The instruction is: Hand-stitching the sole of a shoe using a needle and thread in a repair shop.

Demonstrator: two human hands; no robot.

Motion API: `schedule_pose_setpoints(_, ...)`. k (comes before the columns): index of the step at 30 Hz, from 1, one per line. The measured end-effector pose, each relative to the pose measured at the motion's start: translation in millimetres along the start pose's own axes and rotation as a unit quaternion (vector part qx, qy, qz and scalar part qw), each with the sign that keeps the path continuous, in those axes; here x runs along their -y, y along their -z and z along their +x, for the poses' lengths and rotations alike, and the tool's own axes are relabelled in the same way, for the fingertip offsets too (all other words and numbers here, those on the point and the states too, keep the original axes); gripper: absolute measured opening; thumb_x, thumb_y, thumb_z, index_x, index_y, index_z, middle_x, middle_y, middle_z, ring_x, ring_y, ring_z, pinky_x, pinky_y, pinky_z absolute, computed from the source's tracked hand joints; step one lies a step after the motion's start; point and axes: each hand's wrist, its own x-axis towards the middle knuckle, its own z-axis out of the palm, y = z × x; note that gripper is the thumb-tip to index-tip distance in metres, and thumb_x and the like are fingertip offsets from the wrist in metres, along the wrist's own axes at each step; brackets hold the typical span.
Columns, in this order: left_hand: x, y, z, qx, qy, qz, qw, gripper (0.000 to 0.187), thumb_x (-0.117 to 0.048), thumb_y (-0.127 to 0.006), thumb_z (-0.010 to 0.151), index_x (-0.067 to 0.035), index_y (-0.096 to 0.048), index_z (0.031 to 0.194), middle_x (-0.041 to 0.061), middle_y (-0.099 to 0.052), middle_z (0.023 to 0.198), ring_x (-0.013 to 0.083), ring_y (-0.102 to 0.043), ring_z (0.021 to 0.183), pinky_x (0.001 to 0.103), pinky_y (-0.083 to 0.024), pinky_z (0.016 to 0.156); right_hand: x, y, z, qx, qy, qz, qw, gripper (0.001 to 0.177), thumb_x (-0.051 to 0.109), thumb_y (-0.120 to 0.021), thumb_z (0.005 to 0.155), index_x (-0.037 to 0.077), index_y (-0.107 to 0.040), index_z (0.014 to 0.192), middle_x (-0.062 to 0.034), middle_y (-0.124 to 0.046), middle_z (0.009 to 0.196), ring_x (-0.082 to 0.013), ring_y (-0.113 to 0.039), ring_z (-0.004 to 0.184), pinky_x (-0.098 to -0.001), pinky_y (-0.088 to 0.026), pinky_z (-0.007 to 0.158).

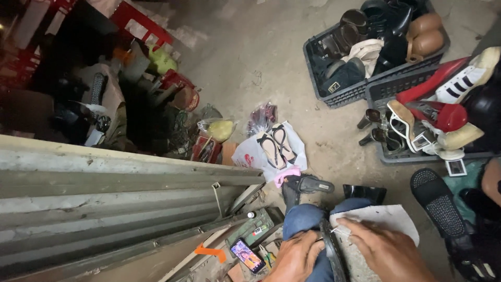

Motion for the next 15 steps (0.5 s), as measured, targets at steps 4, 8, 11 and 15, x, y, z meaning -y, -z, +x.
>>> schedule_pose_setpoints(4,-5.1,3.4,-4.1,-0.022,0.044,0.015,0.999,0.034,-0.046,-0.05,0.11,-0.015,-0.056,0.098,0.017,-0.064,0.086,0.047,-0.058,0.084,0.052,-0.039,0.062,-15.5,-26.6,10.4,-0.169,0.013,-0.039,0.985,0.048,0.05,-0.06,0.089,0.059,-0.055,0.136,0.0189,-0.079,0.111,-0.014,-0.076,0.098,-0.0399,-0.062,0.072)
schedule_pose_setpoints(8,12.4,-5.0,-22.6,-0.143,0.217,0.093,0.961,0.075,-0.098,-0.053,0.074,-0.025,-0.072,0.072,-0.009,-0.068,0.055,0.0165,-0.07,0.052,0.039,-0.055,0.061,-24.4,-39.5,14.2,-0.175,0.001,-0.006,0.985,0.038,0.052,-0.064,0.085,0.054,-0.067,0.123,0.021,-0.079,0.115,-0.0143,-0.074,0.106,-0.0369,-0.061,0.084)
schedule_pose_setpoints(11,61.3,-13.5,-55.5,-0.14,0.332,0.114,0.926,0.071,-0.09,-0.068,0.077,-0.024,-0.057,0.055,-0.002,-0.054,0.047,0.0174,-0.053,0.05,0.034,-0.045,0.06,-30.0,-50.1,13.2,-0.164,0.066,0.035,0.984,0.035,0.043,-0.058,0.091,0.039,-0.072,0.122,0.0188,-0.076,0.125,-0.0077,-0.07,0.117,-0.0301,-0.052,0.103)
schedule_pose_setpoints(15,27.8,-6.2,-56.2,-0.088,0.394,0.065,0.912,0.063,-0.086,-0.071,0.079,-0.025,-0.059,0.065,-0.004,-0.059,0.055,0.0148,-0.063,0.061,0.031,-0.048,0.068,-6.8,-45.1,-8.3,-0.102,0.05,0.055,0.992,0.037,0.026,-0.057,0.083,0.038,-0.072,0.115,0.017,-0.076,0.114,-0.0161,-0.074,0.094,-0.0374,-0.058,0.08)
